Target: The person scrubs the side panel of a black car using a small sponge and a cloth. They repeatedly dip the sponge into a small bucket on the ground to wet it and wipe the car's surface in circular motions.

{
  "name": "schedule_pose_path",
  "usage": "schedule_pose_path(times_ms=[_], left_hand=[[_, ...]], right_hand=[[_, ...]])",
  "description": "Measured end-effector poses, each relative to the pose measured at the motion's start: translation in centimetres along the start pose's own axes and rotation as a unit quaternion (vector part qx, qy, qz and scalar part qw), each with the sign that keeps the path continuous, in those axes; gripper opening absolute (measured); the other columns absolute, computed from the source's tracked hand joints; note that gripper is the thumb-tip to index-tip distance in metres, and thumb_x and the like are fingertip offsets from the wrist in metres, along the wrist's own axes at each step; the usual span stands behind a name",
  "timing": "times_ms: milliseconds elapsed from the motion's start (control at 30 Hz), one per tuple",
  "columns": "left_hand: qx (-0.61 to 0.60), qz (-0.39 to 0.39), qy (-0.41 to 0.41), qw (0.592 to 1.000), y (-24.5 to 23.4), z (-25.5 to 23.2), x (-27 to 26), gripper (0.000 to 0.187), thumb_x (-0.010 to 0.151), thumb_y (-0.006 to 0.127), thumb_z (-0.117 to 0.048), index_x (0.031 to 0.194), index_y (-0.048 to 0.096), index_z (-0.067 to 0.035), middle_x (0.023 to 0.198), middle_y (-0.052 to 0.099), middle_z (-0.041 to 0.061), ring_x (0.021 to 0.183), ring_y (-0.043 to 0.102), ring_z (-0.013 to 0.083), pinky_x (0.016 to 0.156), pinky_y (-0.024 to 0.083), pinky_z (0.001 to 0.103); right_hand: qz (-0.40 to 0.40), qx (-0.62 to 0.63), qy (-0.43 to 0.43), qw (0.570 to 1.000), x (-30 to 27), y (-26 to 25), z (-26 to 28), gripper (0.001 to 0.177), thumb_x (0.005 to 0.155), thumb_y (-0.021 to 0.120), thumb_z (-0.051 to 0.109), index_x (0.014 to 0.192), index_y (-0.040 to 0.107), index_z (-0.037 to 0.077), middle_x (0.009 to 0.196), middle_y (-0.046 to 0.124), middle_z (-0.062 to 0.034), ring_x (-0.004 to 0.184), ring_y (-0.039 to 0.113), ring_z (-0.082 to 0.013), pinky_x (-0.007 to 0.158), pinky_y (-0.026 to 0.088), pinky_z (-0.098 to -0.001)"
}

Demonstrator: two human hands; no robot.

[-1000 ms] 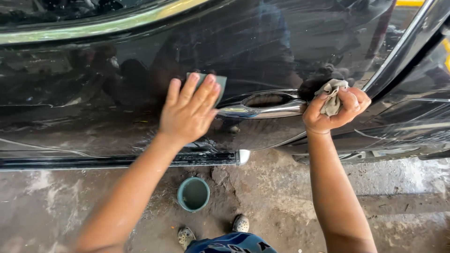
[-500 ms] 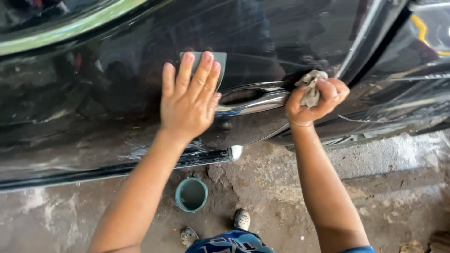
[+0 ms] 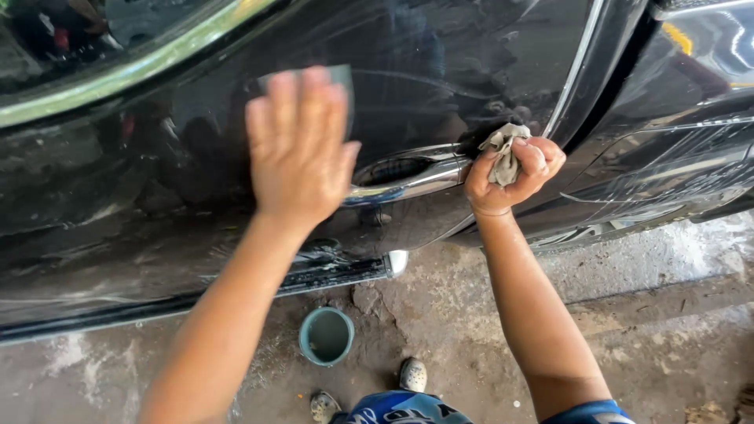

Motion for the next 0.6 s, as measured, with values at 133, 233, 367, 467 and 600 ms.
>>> schedule_pose_path(times_ms=[133,233,367,467,600], left_hand=[[-0.125,-0.056,0.092,0.986,4.0,-8.0,8.0,0.057,0.118,0.058,-0.027,0.166,0.036,-0.007,0.177,0.023,0.004,0.165,0.016,0.0238,0.137,0.011,0.047],[-0.041,-0.040,0.180,0.982,3.0,-7.4,10.2,0.063,0.110,0.058,-0.027,0.168,0.041,-0.006,0.175,0.028,0.007,0.163,0.022,0.0235,0.134,0.016,0.045],[-0.076,0.004,0.052,0.996,-1.3,-2.3,5.9,0.066,0.111,0.058,-0.034,0.168,0.038,-0.010,0.175,0.025,0.005,0.162,0.018,0.0257,0.131,0.014,0.051],[-0.038,-0.036,-0.033,0.998,0.5,-4.1,7.2,0.065,0.111,0.058,-0.035,0.166,0.037,-0.006,0.172,0.023,0.012,0.159,0.016,0.0337,0.126,0.012,0.056],[-0.074,-0.071,0.044,0.994,0.1,-5.7,11.7,0.060,0.115,0.053,-0.026,0.168,0.034,-0.004,0.174,0.020,0.011,0.162,0.015,0.0313,0.132,0.011,0.050]], right_hand=[[0.016,-0.002,-0.017,1.000,0.3,-0.5,-0.1,0.030,0.090,0.076,0.016,0.110,0.054,0.009,0.103,0.054,-0.0121,0.100,0.053,-0.0289,0.092,0.044,-0.0426],[0.028,0.005,-0.018,0.999,0.5,-0.7,-0.2,0.029,0.090,0.076,0.015,0.109,0.056,0.008,0.103,0.054,-0.0140,0.098,0.055,-0.0299,0.090,0.047,-0.0421],[0.026,0.004,-0.023,0.999,0.7,-0.6,0.0,0.026,0.089,0.072,0.012,0.109,0.056,0.009,0.103,0.054,-0.0135,0.099,0.056,-0.0312,0.091,0.048,-0.0448],[0.020,0.001,-0.032,0.999,0.6,-0.5,0.2,0.030,0.087,0.073,0.012,0.110,0.055,0.008,0.102,0.055,-0.0132,0.096,0.054,-0.0305,0.088,0.045,-0.0441],[0.010,0.016,-0.044,0.999,0.4,-0.1,-0.1,0.033,0.085,0.075,0.012,0.111,0.054,0.010,0.100,0.054,-0.0116,0.096,0.054,-0.0302,0.089,0.045,-0.0427]])
Point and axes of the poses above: each hand's wrist, its own x-axis towards the middle knuckle, its own y-axis out of the palm, z = x × y, the point moved 1 cm from there along x, towards the middle knuckle
